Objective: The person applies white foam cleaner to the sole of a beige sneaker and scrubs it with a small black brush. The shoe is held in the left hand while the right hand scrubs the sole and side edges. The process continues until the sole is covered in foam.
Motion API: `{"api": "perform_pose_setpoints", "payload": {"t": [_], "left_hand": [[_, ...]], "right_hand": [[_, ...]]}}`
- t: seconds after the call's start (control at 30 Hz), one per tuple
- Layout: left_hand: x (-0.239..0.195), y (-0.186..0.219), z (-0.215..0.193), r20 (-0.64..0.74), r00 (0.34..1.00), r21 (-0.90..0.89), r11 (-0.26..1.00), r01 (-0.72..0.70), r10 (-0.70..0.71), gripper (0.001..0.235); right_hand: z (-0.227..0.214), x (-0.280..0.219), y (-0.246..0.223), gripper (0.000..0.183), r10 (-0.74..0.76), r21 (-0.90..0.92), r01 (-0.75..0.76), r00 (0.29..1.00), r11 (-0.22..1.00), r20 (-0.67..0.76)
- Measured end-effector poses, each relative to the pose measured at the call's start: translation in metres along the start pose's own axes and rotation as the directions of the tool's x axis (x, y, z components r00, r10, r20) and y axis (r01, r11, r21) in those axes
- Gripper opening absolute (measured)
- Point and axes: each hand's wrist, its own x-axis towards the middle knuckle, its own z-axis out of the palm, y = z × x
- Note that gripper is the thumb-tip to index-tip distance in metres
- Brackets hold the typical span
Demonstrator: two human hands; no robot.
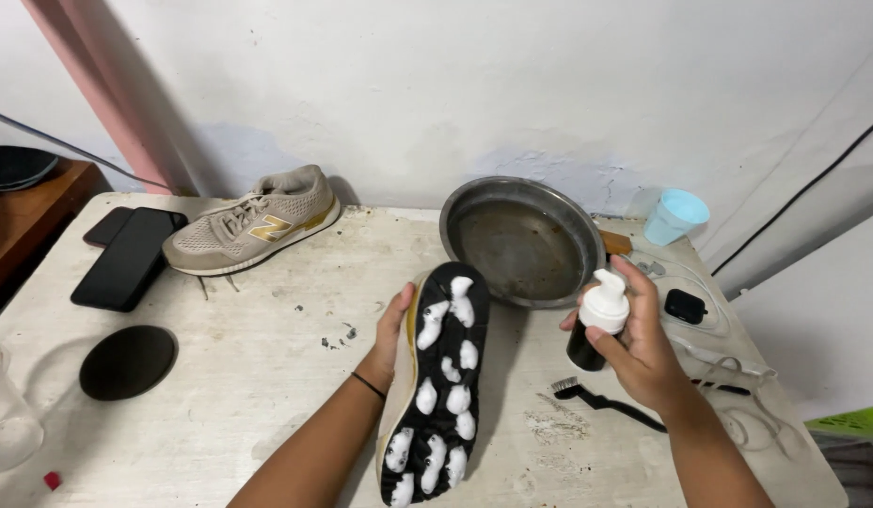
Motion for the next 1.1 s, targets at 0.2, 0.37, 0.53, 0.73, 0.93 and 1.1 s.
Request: {"api": "perform_pose_setpoints", "payload": {"t": [0.2,0.37,0.53,0.73,0.93,1.1], "left_hand": [[0.003,0.040,0.003,-0.047,0.999,0.025,0.999,-0.020,0.021,0.063],[-0.001,0.059,0.002,-0.089,0.995,0.056,0.998,-0.038,0.043,0.063],[-0.005,0.073,0.000,-0.133,0.988,0.086,0.994,-0.071,0.082,0.063],[-0.011,0.073,0.001,-0.199,0.969,0.120,0.985,-0.127,0.149,0.063],[-0.014,0.071,0.015,-0.293,0.955,0.129,0.992,0.003,0.036,0.064],[-0.008,0.077,0.011,-0.219,0.945,0.169,0.963,-0.208,0.243,0.054]], "right_hand": [[-0.018,-0.039,0.002,0.093,0.240,-0.342,-0.337,0.924,0.877,-0.297],[-0.031,-0.068,0.005,0.100,0.017,-0.553,-0.247,0.922,0.795,-0.387],[-0.041,-0.133,0.020,0.044,-0.177,-0.838,-0.025,0.974,0.545,-0.144],[-0.012,-0.138,0.024,0.032,0.068,-0.880,0.039,0.994,0.473,0.080],[0.012,-0.079,-0.003,0.039,0.241,-0.673,-0.134,0.968,0.727,0.069],[0.021,0.035,-0.041,0.026,0.242,-0.886,-0.182,0.967,0.427,-0.082]]}}
